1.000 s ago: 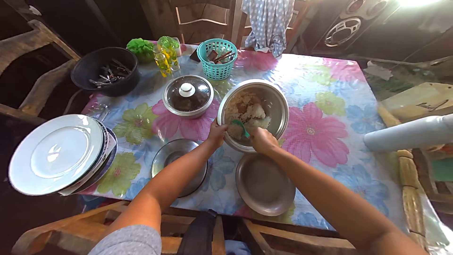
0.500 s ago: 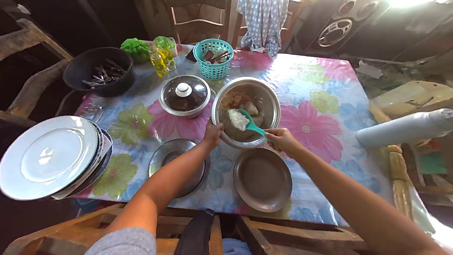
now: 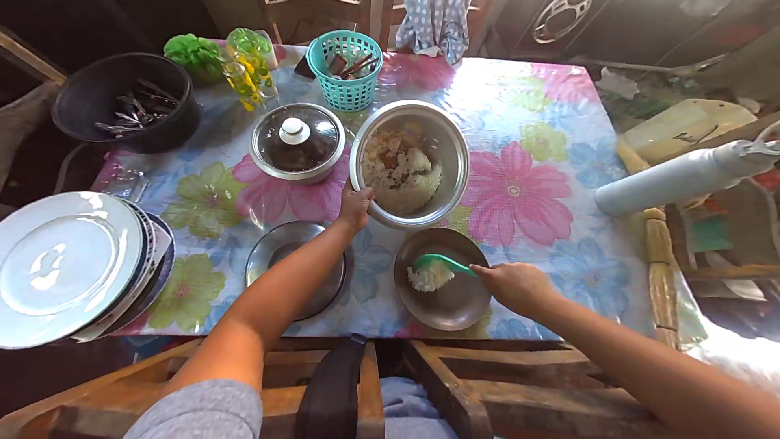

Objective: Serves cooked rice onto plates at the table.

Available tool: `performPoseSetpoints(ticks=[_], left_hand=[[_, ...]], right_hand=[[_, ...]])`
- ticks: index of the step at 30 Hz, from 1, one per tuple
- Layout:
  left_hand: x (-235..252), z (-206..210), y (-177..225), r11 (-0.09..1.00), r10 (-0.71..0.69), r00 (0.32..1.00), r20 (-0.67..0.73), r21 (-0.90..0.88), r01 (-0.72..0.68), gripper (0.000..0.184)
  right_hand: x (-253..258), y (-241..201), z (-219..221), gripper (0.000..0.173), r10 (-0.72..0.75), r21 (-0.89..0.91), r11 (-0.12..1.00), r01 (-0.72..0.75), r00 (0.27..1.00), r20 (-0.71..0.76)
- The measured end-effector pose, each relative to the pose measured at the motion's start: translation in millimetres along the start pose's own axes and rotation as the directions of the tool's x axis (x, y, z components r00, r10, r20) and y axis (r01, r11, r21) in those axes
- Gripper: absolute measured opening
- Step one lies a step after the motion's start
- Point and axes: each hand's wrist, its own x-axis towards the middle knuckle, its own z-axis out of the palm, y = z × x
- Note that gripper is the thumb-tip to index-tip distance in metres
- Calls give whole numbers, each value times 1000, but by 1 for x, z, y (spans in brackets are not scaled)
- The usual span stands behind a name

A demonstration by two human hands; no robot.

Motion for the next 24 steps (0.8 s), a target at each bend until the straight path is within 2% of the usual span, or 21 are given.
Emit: performPoseSetpoints(ticks=[3, 6, 10, 12, 14, 16, 20, 24], left_hand=[[-2, 1, 0, 1000, -5, 1000, -5, -6, 5, 55], [0, 1, 0, 1000, 10, 1000, -1, -10, -10, 57], [-1, -1, 2, 1000, -2, 1000, 8, 1, 2, 56], [-2, -1, 2, 1000, -7, 1000, 27, -2, 7, 59], [-2, -2, 1, 1000, -2, 999, 52, -5, 3, 58], [-6, -4, -1, 1000, 2, 997, 78, 20, -3, 52], [-13, -2, 1, 1000, 10, 995, 95, 19, -12, 55], [-12, -5, 1, 1000, 24, 992, 122, -5, -24, 53]], right_hand=[[-12, -25, -2, 51, 51, -156, 986, -61, 996, -68], [-23, -33, -11, 46, 108, -182, 975, -125, 989, -105], [-53, -39, -67, 34, 192, -79, 977, -196, 980, -52], [-59, -35, -93, 32, 179, 18, 984, -178, 974, -141], [-48, -34, -111, 30, 187, 79, 982, -172, 953, -239], [-24, -42, -122, 29, 229, 115, 972, -206, 940, -252], [27, -67, -126, 24, 277, 80, 960, -267, 944, -180], [46, -95, -126, 24, 269, -6, 962, -272, 955, -122]])
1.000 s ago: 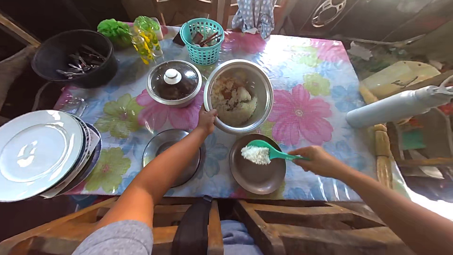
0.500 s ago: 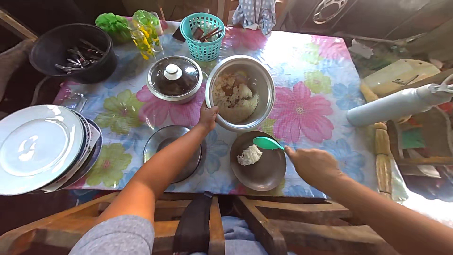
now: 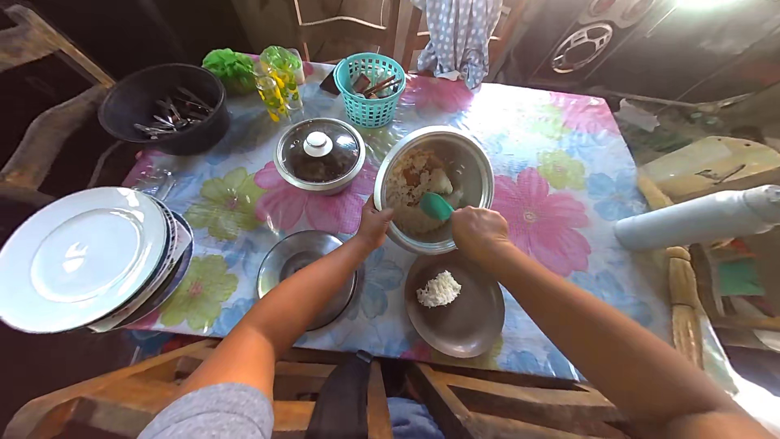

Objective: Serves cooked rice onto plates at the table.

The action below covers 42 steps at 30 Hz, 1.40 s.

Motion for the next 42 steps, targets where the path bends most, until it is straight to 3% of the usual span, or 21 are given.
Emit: performPoseSetpoints(ticks=[4, 10, 15, 18, 20, 24, 32, 38, 42], left_hand=[[4, -3, -4, 999, -19, 1000, -7, -37, 18, 53], [7, -7, -5, 998, 18, 1000, 9, -64, -17, 46], [7, -11, -2, 999, -13, 999, 32, 42, 12, 51], [4, -10, 1, 996, -18, 999, 39, 84, 14, 48], [2, -10, 2, 997, -14, 999, 47, 81, 10, 49], [5, -10, -2, 996, 17, 999, 43, 82, -21, 48], [9, -6, -6, 1000, 18, 1000, -3, 13, -17, 50], [9, -6, -7, 999, 8, 1000, 3, 53, -8, 45], [8, -4, -4, 998, 13, 1000, -7, 64, -13, 47]], right_hand=[[8, -13, -2, 19, -184, -107, 978, 180, 982, -30], [68, 24, -40, 16, -390, -211, 902, 376, 920, -27], [136, 77, -9, 24, -564, -60, 826, 560, 821, -93], [149, 95, 17, 24, -637, 76, 753, 654, 753, -168], [146, 98, 36, 23, -618, 201, 729, 654, 755, -219], [126, 92, 54, 28, -493, 439, 744, 504, 857, -148], [100, 65, 79, 34, -394, 690, 644, 331, 916, -72], [86, 47, 83, 35, -468, 451, 736, 504, 861, -197], [65, 38, 77, 37, -480, 323, 787, 526, 851, -215]])
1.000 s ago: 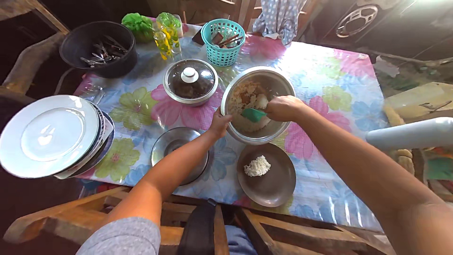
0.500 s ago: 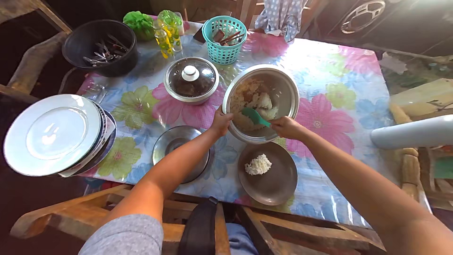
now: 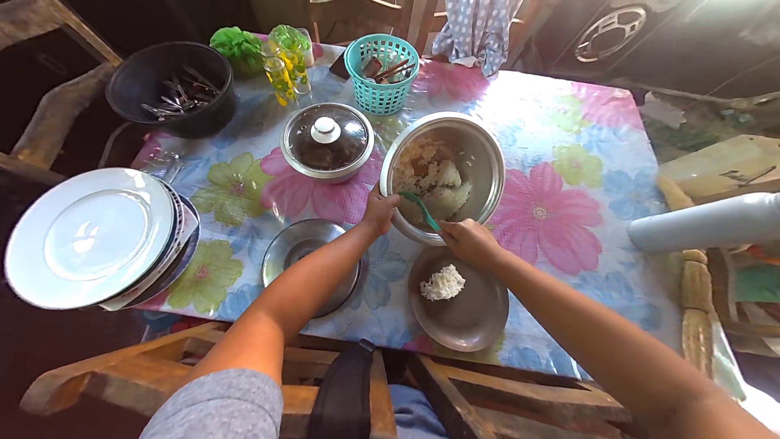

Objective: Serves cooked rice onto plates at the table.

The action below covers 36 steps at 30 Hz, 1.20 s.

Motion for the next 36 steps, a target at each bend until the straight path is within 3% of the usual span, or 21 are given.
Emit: performPoseSetpoints(ticks=[5, 9, 12, 14, 18, 22, 24, 26, 28, 30, 32, 36], left_hand=[[8, 7, 3, 995, -77, 993, -91, -71, 71, 52], [10, 10, 7, 985, -169, 978, -121, -52, 164, 54], [14, 7, 5, 980, -193, 971, -139, -70, 185, 59], [15, 6, 6, 973, -222, 960, -171, -98, 207, 61], [21, -1, 1, 950, -307, 932, -192, -118, 289, 57], [15, -20, 11, 912, -379, 919, -109, 122, 391, 58], [6, -39, 22, 807, -414, 909, -49, 443, 391, 67], [0, -68, 33, 495, -422, 901, 104, 859, 133, 56], [-4, -101, 34, 83, -493, 849, 191, 981, -173, 46], [-21, -124, 33, -177, -556, 819, 143, 942, -284, 55], [-34, -141, 33, -276, -603, 796, 61, 920, -279, 62], [-47, -161, 26, -256, -580, 815, 19, 945, -204, 53]], right_hand=[[-11, 29, -4, 34, 28, 196, 981, -13, 997, -76], [-36, 43, -11, 33, 149, 517, 850, -101, 987, -53], [-75, 53, -21, 33, 165, 592, 801, -95, 984, -66], [-104, 64, -22, 34, 137, 536, 839, -92, 990, -45], [-143, 90, 2, 35, 160, 252, 954, -162, 987, 29], [-157, 93, 30, 40, 215, 80, 974, -214, 976, -14], [-161, 91, 34, 42, 208, 49, 977, -206, 978, -29], [-164, 91, 32, 41, 160, 60, 986, -156, 985, -70], [-166, 92, 28, 39, 111, 57, 993, -106, 990, -85], [-167, 92, 19, 39, 96, 75, 993, -92, 994, -55], [-161, 88, 9, 38, 50, 168, 985, -28, 990, -129], [-119, 56, -21, 40, 100, 405, 913, -38, 986, -133]])
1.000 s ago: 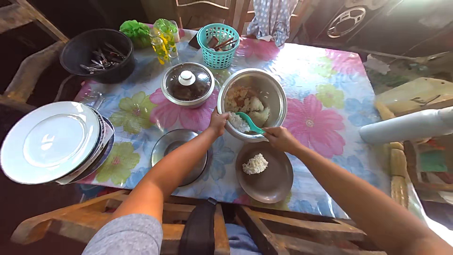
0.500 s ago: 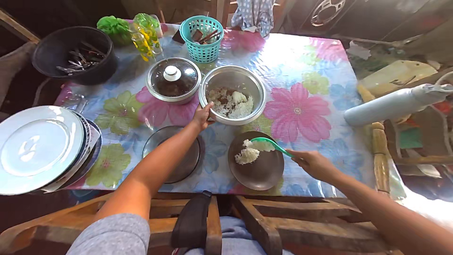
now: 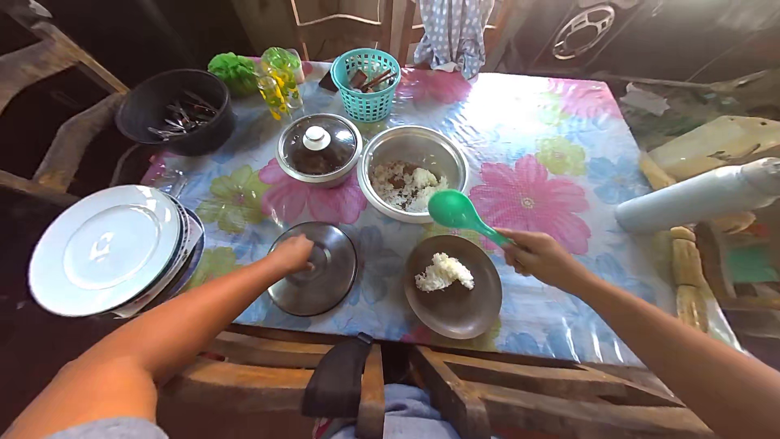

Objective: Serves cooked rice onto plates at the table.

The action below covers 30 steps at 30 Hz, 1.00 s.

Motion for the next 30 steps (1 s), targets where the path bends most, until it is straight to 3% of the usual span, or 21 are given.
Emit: performPoseSetpoints(ticks=[4, 6, 9, 13, 17, 19, 22, 25, 30], left_hand=[[3, 2, -3, 997, 69, 997, 34, -28, -68, 38], [1, -3, 1, 1000, 6, 996, 84, -9, -6, 40], [-8, -13, 5, 996, -84, 988, 129, 27, 82, 48], [-34, -43, 25, 991, -133, 987, 88, 31, 131, 48], [-69, -82, 46, 992, -38, 995, -91, -127, 26, 52], [-77, -101, 53, 972, 31, 970, -241, -218, -85, 53], [-78, -133, 78, 952, 119, 905, -408, -212, -221, 48], [-59, -157, 117, 935, 160, 860, -484, -204, -289, 51], [7, -174, 179, 939, 101, 854, -511, -234, -251, 56]], right_hand=[[52, -41, 5, 44, 65, 157, 986, -61, 998, -18], [67, -51, 7, 56, 21, 158, 987, -6, 995, -96], [69, -49, 6, 62, -54, 61, 996, 67, 980, -189], [38, -16, -12, 52, -2, 10, 1000, 3, 988, -157], [-6, 44, -37, 40, 78, -36, 996, -85, 983, -165], [-31, 68, -47, 40, 120, -19, 992, -127, 969, -216], [-66, 85, -54, 39, 203, 63, 979, -193, 929, -310], [-98, 93, -54, 39, 274, 148, 961, -234, 882, -383], [-140, 107, -48, 38, 346, 221, 937, -272, 817, -462]])
